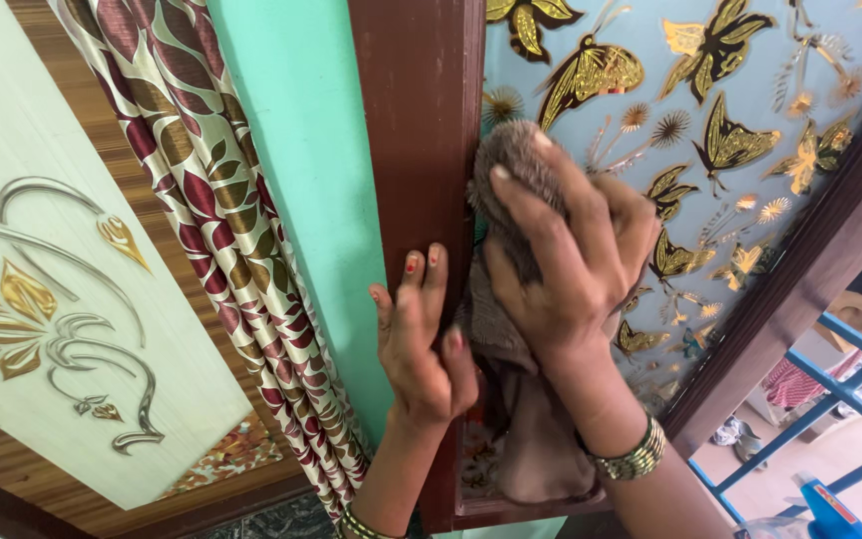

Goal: The person sprays a wall with a spray bottle and then wipes the surface with a cloth. The wall features a decorative butterfly pattern. A dog is briefly petted during the process.

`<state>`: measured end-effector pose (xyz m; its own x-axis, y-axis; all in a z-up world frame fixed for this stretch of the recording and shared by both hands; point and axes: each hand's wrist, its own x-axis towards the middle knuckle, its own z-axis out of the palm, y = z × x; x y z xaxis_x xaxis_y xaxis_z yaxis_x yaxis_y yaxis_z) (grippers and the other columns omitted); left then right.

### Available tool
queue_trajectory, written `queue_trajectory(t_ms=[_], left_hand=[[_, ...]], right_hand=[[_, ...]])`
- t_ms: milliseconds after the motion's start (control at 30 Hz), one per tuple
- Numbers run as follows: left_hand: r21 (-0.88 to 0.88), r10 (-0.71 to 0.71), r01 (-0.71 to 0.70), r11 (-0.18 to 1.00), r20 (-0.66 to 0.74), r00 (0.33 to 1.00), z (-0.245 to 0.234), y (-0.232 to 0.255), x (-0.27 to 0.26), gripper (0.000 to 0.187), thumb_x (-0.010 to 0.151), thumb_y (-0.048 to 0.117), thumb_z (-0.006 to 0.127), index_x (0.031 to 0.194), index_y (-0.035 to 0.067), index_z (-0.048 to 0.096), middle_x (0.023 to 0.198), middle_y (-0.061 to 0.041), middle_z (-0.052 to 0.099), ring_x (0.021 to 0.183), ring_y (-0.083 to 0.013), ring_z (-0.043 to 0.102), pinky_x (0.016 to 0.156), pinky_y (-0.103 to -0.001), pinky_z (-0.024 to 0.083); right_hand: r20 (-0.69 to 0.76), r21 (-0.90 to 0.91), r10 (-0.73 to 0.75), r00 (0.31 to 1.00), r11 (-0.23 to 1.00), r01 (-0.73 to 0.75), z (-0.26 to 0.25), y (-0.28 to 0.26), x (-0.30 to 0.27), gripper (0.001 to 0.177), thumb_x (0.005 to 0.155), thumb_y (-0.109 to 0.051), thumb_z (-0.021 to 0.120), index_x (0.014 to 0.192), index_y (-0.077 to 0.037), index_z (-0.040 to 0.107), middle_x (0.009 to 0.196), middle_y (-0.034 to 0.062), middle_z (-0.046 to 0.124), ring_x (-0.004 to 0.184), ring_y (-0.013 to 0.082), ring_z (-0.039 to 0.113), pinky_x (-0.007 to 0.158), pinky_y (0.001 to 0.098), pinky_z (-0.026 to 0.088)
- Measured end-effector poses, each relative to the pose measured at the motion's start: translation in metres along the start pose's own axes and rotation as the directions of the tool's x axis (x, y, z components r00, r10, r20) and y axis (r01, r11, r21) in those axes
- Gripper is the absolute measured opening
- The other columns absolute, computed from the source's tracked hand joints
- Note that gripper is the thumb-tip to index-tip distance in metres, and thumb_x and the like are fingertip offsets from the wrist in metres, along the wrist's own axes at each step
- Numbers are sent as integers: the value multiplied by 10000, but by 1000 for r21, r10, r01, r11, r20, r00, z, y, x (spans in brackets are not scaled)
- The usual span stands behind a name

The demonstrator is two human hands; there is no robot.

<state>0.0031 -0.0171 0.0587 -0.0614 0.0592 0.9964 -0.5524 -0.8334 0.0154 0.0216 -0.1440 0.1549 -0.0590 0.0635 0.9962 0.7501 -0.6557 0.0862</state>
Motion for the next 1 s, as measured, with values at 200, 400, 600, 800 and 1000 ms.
queue_trajectory(t_ms=[200, 400, 600, 800, 1000], left_hand=[[-126, -21, 20, 992, -7, 1000, -6, 0, 0, 606, 1154, 361, 249, 1592, -26, 88, 1448, -298, 588, 1485, -376, 489, 1363, -465, 161], [-165, -30, 33, 986, 17, 999, -9, 1, -4, 688, 1137, 481, 150, 1619, -4, 74, 1397, -205, 670, 1456, -319, 557, 1356, -427, 177], [-152, -6, 10, 988, 24, 1000, -10, -1, -4, 664, 1137, 487, 160, 1605, 20, 97, 1380, -225, 675, 1431, -323, 574, 1364, -442, 167], [-131, 2, 0, 991, 17, 1000, -9, 1, -4, 628, 1143, 463, 168, 1593, 25, 139, 1374, -238, 673, 1433, -314, 574, 1364, -444, 174], [-141, 4, -2, 990, 14, 1000, -9, 1, -2, 596, 1150, 424, 179, 1579, 10, 175, 1371, -233, 679, 1435, -301, 560, 1358, -449, 178]], right_hand=[[25, 43, -19, 1000, 999, 18, -3, -8, -67, 378, 721, -136, 874, 1088, -142, 786, 1280, 58, 683, 1043, 311, 572, 962, 430, 468], [184, 154, -163, 969, 979, 136, -22, 5, -175, 280, 687, -191, 849, 950, -138, 771, 1211, 55, 697, 946, 313, 596, 823, 453, 468], [242, 188, -254, 936, 959, 212, -29, 11, -203, 221, 657, -197, 829, 865, -156, 766, 1169, 40, 730, 913, 287, 618, 760, 442, 480], [71, 125, -117, 991, 986, 107, -13, 12, -93, 334, 679, -131, 877, 1000, -160, 792, 1205, 47, 715, 939, 279, 599, 860, 415, 464], [37, 89, -50, 998, 995, 47, -5, 1, -42, 403, 706, -115, 861, 1102, -141, 786, 1284, 67, 705, 994, 300, 569, 921, 405, 469]])
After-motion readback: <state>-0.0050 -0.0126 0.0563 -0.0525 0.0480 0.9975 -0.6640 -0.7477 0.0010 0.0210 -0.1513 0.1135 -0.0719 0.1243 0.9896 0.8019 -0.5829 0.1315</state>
